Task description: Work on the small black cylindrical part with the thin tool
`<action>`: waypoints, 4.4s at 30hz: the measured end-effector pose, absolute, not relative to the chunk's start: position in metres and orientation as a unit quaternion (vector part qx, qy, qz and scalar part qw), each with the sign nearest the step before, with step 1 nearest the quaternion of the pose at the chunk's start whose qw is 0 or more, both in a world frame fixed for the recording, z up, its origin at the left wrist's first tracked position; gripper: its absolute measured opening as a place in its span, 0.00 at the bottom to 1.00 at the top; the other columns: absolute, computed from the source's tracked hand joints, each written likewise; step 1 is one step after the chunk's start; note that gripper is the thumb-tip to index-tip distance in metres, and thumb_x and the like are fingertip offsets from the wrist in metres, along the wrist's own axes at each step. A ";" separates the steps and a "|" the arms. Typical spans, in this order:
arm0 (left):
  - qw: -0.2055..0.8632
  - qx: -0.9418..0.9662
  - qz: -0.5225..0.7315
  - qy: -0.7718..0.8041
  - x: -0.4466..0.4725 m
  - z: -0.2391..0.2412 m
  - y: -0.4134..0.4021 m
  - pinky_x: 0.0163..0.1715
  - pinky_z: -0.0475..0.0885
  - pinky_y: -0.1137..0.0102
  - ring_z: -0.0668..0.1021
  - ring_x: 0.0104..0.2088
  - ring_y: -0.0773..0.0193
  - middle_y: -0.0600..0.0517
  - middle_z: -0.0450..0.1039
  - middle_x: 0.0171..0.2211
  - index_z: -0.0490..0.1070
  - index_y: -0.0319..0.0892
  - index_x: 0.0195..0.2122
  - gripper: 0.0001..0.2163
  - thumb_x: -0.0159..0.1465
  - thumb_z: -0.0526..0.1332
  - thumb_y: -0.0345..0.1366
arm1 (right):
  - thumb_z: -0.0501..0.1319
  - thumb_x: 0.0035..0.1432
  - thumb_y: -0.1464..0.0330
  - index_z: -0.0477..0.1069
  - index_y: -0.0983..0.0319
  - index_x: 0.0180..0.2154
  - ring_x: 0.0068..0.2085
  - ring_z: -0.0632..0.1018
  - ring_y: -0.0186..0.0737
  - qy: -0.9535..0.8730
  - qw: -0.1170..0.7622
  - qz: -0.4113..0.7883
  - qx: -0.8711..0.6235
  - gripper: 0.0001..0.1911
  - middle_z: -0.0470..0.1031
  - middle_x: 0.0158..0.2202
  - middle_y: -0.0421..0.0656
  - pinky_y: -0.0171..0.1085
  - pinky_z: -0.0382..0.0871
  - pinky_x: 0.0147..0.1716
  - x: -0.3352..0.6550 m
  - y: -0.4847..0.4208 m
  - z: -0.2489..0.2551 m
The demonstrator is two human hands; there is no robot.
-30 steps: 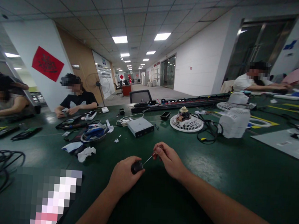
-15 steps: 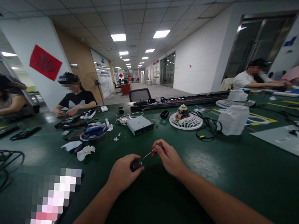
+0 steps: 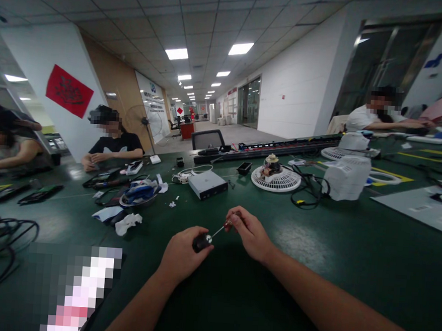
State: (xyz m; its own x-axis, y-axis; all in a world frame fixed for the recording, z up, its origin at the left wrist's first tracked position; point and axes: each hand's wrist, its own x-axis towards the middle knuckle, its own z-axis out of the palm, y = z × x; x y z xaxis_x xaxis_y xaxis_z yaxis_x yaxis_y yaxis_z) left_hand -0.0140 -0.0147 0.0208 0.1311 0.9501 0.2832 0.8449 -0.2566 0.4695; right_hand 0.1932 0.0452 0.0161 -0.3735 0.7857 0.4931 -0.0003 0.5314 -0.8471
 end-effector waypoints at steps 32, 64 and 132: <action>0.091 0.730 0.270 0.621 -0.017 0.020 -0.013 0.46 0.73 0.63 0.80 0.45 0.55 0.50 0.80 0.44 0.76 0.46 0.45 0.13 0.58 0.65 0.37 | 0.69 0.51 0.67 0.80 0.59 0.35 0.36 0.74 0.47 -0.883 0.241 0.128 -0.380 0.06 0.78 0.30 0.46 0.40 0.64 0.32 0.182 0.032 0.021; 0.166 0.779 0.302 0.525 -0.015 0.016 -0.015 0.44 0.72 0.66 0.80 0.40 0.58 0.53 0.79 0.42 0.75 0.47 0.45 0.15 0.56 0.70 0.34 | 0.67 0.55 0.79 0.81 0.58 0.38 0.42 0.74 0.41 -0.900 0.289 0.165 -0.283 0.12 0.80 0.38 0.41 0.37 0.67 0.41 0.184 0.034 0.021; 0.082 0.724 0.359 0.583 -0.016 0.015 -0.013 0.37 0.76 0.63 0.81 0.34 0.58 0.52 0.80 0.35 0.75 0.45 0.42 0.12 0.57 0.68 0.37 | 0.57 0.66 0.57 0.72 0.57 0.46 0.30 0.69 0.36 -0.668 0.579 0.384 -0.268 0.13 0.65 0.30 0.39 0.36 0.65 0.30 0.188 0.037 0.031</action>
